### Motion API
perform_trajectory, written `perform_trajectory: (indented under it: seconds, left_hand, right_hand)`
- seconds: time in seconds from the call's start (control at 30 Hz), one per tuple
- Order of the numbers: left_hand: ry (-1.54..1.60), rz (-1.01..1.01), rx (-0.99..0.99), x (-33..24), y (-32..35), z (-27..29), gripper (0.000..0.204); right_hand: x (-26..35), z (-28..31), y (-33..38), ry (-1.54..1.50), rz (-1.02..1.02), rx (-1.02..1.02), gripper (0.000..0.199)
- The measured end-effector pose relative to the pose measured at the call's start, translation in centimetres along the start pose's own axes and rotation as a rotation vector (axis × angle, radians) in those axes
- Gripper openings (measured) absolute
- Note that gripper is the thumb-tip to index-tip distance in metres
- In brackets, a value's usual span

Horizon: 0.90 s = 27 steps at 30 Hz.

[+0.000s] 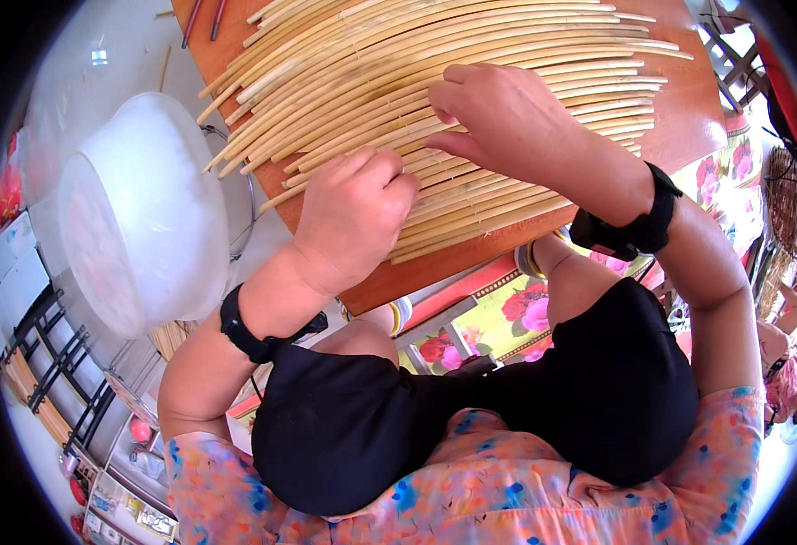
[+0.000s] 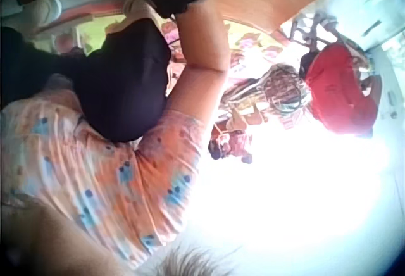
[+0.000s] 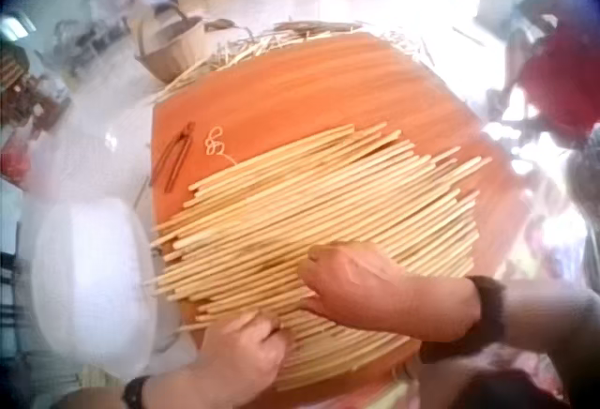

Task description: The person aligns thin bamboo sticks side-by-side on a wooden surface and binds them together using a white string, wrapping the string around each stick to create a mat.

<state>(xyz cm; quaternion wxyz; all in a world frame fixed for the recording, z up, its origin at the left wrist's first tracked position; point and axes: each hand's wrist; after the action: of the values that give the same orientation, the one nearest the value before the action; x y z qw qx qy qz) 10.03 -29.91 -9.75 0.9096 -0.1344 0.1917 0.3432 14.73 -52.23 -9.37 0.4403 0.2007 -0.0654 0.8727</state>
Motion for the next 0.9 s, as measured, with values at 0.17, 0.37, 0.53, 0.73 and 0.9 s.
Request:
perform_trajectory:
  seconds: [0.17,0.37,0.53,0.73,0.9]
  left_hand:
    - [-0.085,0.075,0.004,-1.0,-0.3,-0.5,0.009]
    - [-0.139,0.151,0.036,-2.6,-0.4,-1.3,0.011]
    - [-0.129,0.166,0.063,-3.5,-0.6,-1.2,0.009]
    - [-0.115,0.243,0.060,-3.3,-0.3,-1.2,0.013]
    - [-0.148,0.167,0.023,-3.3,-0.4,-1.1,0.017]
  right_hand:
    - [0.6,-0.3,-1.7,0.096,-0.099,0.136,0.037]
    - [1.4,0.8,-2.6,0.081,-0.217,0.296,0.042]
    - [1.3,0.8,-3.0,0.008,-0.280,0.312,0.046]
    - [1.4,1.0,-3.1,-0.023,-0.290,0.319,0.045]
    - [1.3,0.4,-2.8,-0.002,-0.280,0.293,0.042]
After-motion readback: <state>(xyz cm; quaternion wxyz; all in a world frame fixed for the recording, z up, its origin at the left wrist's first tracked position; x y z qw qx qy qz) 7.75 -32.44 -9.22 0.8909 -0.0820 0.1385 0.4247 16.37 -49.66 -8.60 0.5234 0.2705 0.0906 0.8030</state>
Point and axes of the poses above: each hand's wrist, its own y-axis away from the middle knuckle, its own z-axis out of the back of the hand, x = y × z, and after that the axes turned 1 degree about y, right-handed
